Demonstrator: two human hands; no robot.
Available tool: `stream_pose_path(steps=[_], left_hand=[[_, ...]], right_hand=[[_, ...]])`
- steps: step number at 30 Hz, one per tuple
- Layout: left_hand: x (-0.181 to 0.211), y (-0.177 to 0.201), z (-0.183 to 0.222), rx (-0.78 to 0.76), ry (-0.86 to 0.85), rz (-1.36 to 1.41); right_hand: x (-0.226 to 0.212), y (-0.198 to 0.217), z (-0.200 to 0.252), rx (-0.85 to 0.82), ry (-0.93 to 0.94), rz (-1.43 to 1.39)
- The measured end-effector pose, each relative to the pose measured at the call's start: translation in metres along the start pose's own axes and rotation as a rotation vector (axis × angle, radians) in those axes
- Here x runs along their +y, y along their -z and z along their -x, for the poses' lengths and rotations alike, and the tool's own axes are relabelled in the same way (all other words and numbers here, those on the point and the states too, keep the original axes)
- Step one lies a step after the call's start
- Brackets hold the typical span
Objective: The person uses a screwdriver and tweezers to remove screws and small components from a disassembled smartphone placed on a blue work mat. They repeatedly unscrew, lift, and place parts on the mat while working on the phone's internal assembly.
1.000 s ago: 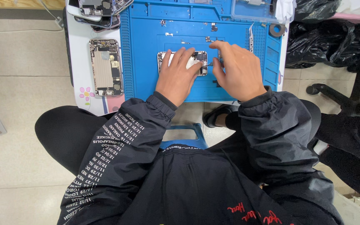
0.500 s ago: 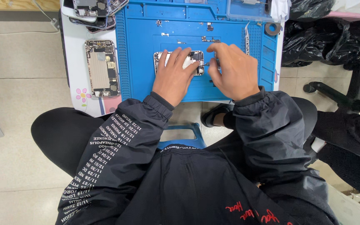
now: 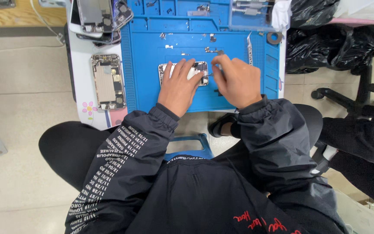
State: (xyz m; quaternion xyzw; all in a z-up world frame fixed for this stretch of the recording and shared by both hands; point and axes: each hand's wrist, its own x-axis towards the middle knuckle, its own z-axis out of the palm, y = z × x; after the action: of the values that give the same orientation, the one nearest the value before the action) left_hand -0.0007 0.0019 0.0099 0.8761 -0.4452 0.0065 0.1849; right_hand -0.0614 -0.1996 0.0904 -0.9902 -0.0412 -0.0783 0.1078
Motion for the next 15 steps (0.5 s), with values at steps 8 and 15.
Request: stream_pose_path(steps=[8,15], left_hand=[[-0.0022,-0.0053,-0.0014,-0.009,0.003,0.024],[-0.0037,-0.0072,-0.0023,-0.036,0.011,0.039]], right_hand=[[-0.0012,-0.0012,-0.0010,0.019,-0.002,0.037],[-0.0039,-0.0012,-0.0020,0.048,0.032,0.030]])
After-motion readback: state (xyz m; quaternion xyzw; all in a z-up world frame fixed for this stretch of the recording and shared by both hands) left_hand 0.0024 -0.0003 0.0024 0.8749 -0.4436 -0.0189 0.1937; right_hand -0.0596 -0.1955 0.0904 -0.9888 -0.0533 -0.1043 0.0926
